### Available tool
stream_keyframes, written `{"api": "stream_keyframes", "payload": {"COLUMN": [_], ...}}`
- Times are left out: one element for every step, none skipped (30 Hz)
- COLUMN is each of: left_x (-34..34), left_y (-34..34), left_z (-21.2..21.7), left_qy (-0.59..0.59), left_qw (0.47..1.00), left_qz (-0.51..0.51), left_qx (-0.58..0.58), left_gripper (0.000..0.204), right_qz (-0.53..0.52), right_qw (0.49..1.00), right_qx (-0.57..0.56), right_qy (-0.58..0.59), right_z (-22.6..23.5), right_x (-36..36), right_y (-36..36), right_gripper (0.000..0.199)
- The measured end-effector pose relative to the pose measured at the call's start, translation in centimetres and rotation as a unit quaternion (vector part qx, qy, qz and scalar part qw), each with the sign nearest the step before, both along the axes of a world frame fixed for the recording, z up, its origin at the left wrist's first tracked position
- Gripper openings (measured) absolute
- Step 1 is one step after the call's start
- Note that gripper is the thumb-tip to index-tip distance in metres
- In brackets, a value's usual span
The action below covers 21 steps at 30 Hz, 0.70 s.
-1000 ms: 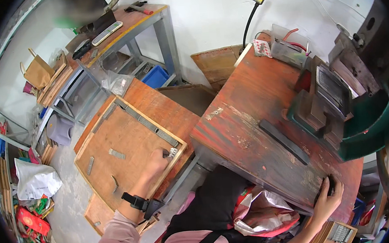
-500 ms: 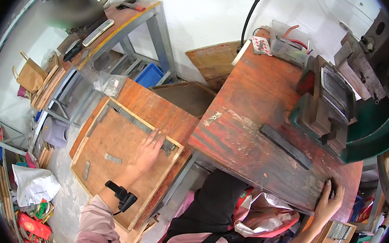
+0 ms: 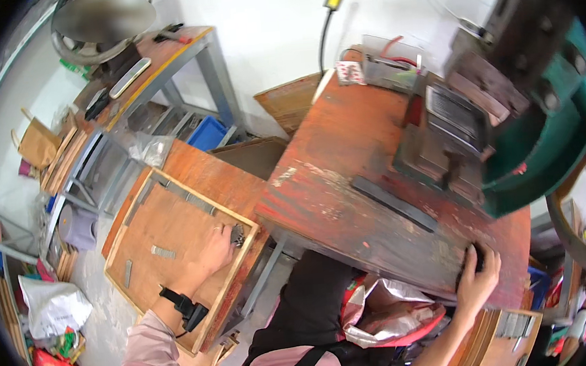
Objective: Operating a manual hand press to stamp or cut small metal pieces.
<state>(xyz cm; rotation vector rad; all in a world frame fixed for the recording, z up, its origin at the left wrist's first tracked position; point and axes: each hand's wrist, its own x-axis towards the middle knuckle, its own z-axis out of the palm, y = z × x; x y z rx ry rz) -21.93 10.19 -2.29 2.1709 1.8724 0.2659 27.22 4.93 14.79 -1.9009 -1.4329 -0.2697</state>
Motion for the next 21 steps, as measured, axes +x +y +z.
{"api": "stream_keyframes", "payload": {"left_x": [0.3,0.4,0.3,0.0,-0.6,-1.7,-2.2,-2.8,-3.7,-4.0,-3.9,-3.6,-3.2,-2.3,-0.9,0.7,2.6,4.7,7.0,9.9,12.8], "left_y": [-0.4,-0.6,-0.6,-0.5,-0.2,0.5,1.3,1.4,1.3,1.2,1.2,1.5,1.3,1.2,1.2,1.0,0.9,0.9,1.0,1.5,2.1], "left_z": [-0.4,-0.8,-1.1,-1.3,-1.2,-0.7,-0.3,0.5,1.9,3.4,5.2,7.3,9.9,12.4,14.8,17.1,19.0,20.6,21.9,22.6,23.1], "left_qy": [-0.005,0.026,0.046,0.061,0.012,-0.04,-0.083,-0.168,-0.258,-0.287,-0.331,-0.325,-0.302,-0.337,-0.355,-0.366,-0.354,-0.335,-0.33,-0.243,-0.168], "left_qw": [0.999,0.999,0.998,0.997,0.999,0.995,0.984,0.971,0.948,0.938,0.922,0.926,0.932,0.928,0.926,0.925,0.93,0.937,0.939,0.961,0.957], "left_qz": [0.017,0.025,0.029,0.022,0.042,0.05,0.067,0.056,0.04,0.079,0.103,0.102,0.118,0.072,0.044,0.014,-0.002,-0.019,-0.059,-0.134,-0.223], "left_qx": [0.035,0.027,0.027,0.048,-0.024,-0.077,-0.144,-0.16,-0.182,-0.18,-0.171,-0.164,-0.16,-0.138,-0.12,-0.096,-0.101,-0.099,-0.083,-0.006,0.078], "left_gripper": [0.038,0.039,0.039,0.039,0.039,0.038,0.038,0.036,0.034,0.033,0.033,0.035,0.038,0.039,0.041,0.042,0.043,0.044,0.045,0.047,0.049], "right_qz": [0.0,0.003,0.013,0.016,0.017,0.02,0.027,0.034,0.038,0.04,0.04,0.037,0.042,0.032,0.042,0.04,0.06,0.085,0.096,0.157,0.198], "right_qw": [1.0,1.0,1.0,1.0,0.999,0.999,0.999,0.999,0.998,0.998,0.998,0.998,0.998,0.999,0.998,0.997,0.996,0.993,0.99,0.982,0.973], "right_qx": [0.003,0.007,0.016,0.015,0.014,0.024,0.029,0.033,0.044,0.042,0.044,0.04,0.044,0.042,0.043,0.057,0.068,0.078,0.086,0.076,0.06], "right_qy": [-0.002,-0.005,-0.012,-0.016,-0.025,-0.02,-0.016,-0.017,-0.014,-0.014,-0.011,-0.007,-0.011,-0.002,-0.01,-0.016,0.008,0.027,0.06,0.075,0.107], "right_z": [0.0,0.0,0.0,0.0,0.0,0.0,0.0,-0.1,-0.1,-0.2,-0.2,-0.3,-0.3,-0.3,-0.1,0.0,0.3,0.7,1.1,1.5,1.9], "right_x": [0.0,0.0,0.1,0.2,0.2,0.3,0.3,0.4,0.4,0.4,0.5,0.5,0.6,0.5,0.4,0.1,-0.3,-0.9,-1.7,-2.7,-3.9], "right_y": [0.0,0.0,0.0,-0.1,-0.1,-0.2,-0.3,-0.4,-0.5,-0.5,-0.5,-0.5,-0.5,-0.5,-0.5,-0.4,-0.5,-0.6,-0.7,-0.9,-1.0], "right_gripper": [0.015,0.014,0.013,0.013,0.013,0.013,0.012,0.012,0.012,0.013,0.014,0.015,0.015,0.016,0.018,0.023,0.026,0.028,0.031,0.042,0.053]}}
